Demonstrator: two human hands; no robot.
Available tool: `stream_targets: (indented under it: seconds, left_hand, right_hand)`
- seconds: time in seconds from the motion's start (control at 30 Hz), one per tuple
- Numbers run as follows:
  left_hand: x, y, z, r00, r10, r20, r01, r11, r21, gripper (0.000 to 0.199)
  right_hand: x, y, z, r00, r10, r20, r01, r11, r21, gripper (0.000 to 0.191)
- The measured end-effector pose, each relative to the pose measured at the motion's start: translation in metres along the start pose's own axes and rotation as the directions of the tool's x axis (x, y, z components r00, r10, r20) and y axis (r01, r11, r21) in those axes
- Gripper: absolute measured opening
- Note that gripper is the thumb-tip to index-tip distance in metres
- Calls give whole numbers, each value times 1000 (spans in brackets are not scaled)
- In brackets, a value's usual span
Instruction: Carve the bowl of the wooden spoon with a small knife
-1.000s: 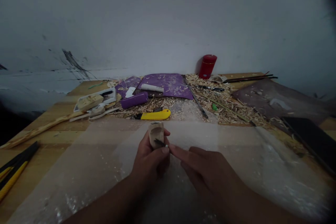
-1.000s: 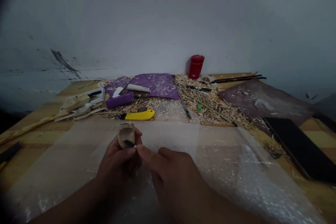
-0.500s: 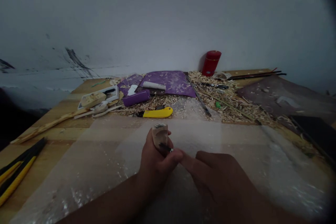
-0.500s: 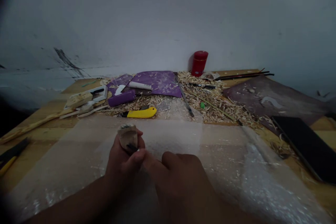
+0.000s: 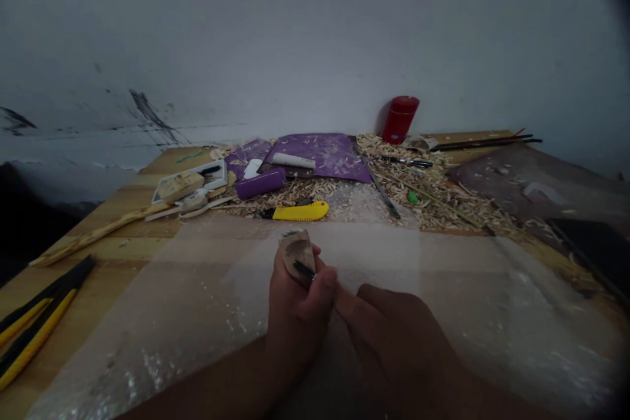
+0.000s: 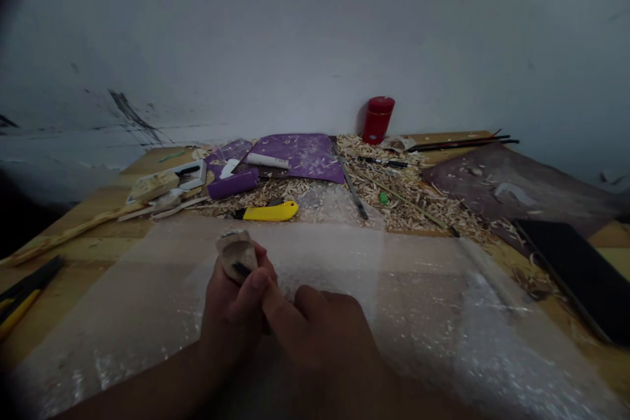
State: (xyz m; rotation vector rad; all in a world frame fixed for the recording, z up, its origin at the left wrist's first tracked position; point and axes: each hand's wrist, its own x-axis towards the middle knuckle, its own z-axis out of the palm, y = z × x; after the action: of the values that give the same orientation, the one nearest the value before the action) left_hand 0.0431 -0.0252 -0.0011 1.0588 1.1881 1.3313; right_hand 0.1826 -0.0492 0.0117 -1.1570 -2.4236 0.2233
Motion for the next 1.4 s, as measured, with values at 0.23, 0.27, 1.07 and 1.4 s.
stream_targets:
  seconds: [0.23, 0.27, 1.07, 1.4]
  left_hand:
    - [3, 11, -1, 997, 55, 54, -52, 998, -41, 37]
    - [5, 13, -2, 996, 56, 64, -54, 998, -35, 36]
    - [12, 15, -4, 997, 70, 32, -76, 948, 308, 27]
    - [8, 11, 2, 996, 36, -79, -12, 956, 292, 27]
  right_hand:
    - [2, 1, -5, 999, 23, 29, -28, 980, 196, 37]
    - [3, 2, -8, 998, 28, 53, -40, 970, 238, 38]
    - [-1, 6, -13, 997, 21, 69, -23, 999, 27, 44]
    - [1, 2, 0, 999, 45, 3, -45, 989, 137, 39]
